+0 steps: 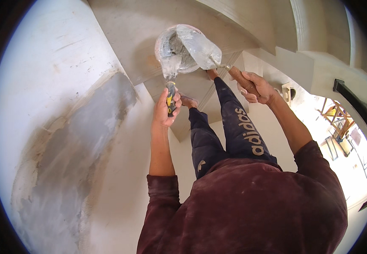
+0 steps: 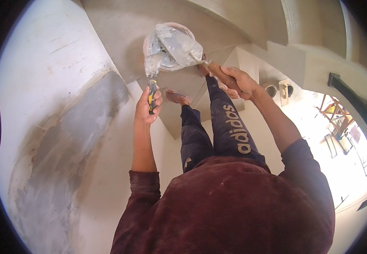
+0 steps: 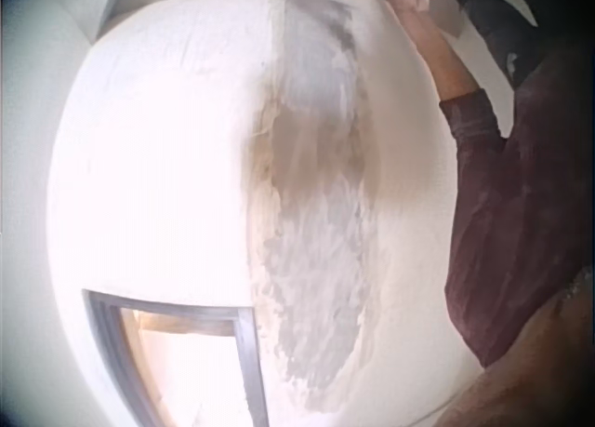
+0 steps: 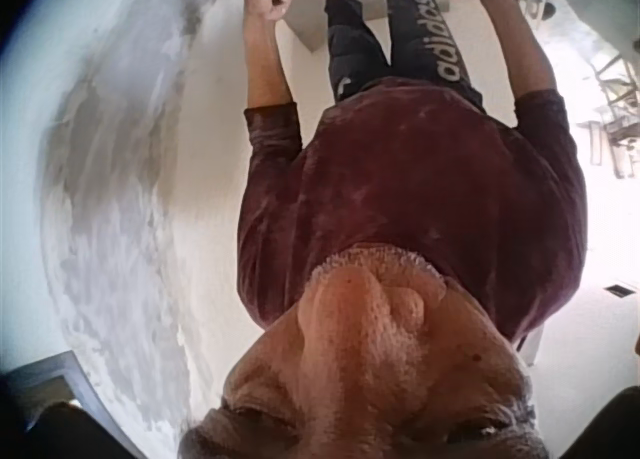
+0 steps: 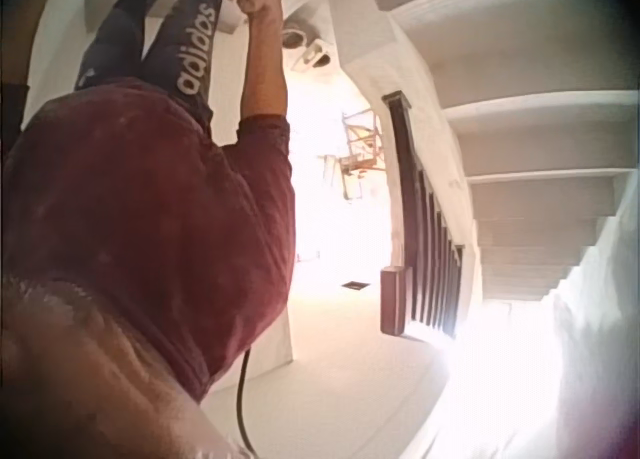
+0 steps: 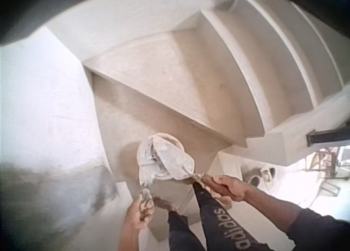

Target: The person applies plaster to a wall using a trowel, smoothing the surface in broad strokes. They repeatedly scoop plaster from a bucket and spread it across the wall area.

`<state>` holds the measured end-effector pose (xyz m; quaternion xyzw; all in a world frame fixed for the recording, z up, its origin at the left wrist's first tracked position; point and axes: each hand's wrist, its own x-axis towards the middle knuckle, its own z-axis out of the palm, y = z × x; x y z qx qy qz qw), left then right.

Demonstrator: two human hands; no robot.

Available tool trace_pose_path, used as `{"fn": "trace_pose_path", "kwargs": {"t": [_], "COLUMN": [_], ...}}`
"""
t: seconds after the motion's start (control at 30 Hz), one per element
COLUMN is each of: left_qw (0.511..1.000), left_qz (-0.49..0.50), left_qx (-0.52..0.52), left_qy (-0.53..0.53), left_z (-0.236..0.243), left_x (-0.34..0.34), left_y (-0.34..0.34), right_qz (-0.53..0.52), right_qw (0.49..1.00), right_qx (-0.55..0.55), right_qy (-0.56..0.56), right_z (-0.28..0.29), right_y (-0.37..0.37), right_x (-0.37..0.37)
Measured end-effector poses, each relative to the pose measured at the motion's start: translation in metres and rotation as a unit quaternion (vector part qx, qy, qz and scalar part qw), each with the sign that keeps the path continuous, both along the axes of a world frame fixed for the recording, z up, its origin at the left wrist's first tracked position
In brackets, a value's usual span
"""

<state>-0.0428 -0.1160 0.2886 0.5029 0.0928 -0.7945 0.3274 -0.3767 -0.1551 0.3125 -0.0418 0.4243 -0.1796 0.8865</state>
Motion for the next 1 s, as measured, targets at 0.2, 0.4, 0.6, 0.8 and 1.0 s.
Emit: {"fn": "trace_pose_path", "kwargs": {"t": [0.2, 0.4, 0.6, 0.8, 1.0], "left_qw": [0.985, 0.948, 0.933, 0.946, 0.935], "left_qz": [-0.144, -0.296, -0.327, -0.271, -0.280], "left_qx": [-0.064, -0.114, -0.144, -0.148, -0.200], "left_qy": [-0.072, -0.022, 0.049, 0.098, 0.082], "left_z": [0.007, 0.034, 0.043, 0.038, 0.059], "left_x": [0.011, 0.042, 0.043, 0.041, 0.031], "left_y": [-0.011, -0.040, -0.059, -0.048, -0.054], "right_qz": [0.039, 0.013, 0.024, 0.042, 0.073], "right_qw": [0.996, 0.963, 0.958, 0.973, 0.986], "right_qx": [0.001, 0.121, 0.112, 0.114, 0.036], "right_qy": [-0.082, -0.240, -0.264, -0.198, -0.145], "right_z": [-0.011, -0.031, -0.034, -0.013, 0.029], "right_y": [-0.018, -0.024, -0.021, -0.018, -0.018], "right_x": [-0.006, -0.031, -0.039, -0.055, -0.066]}}
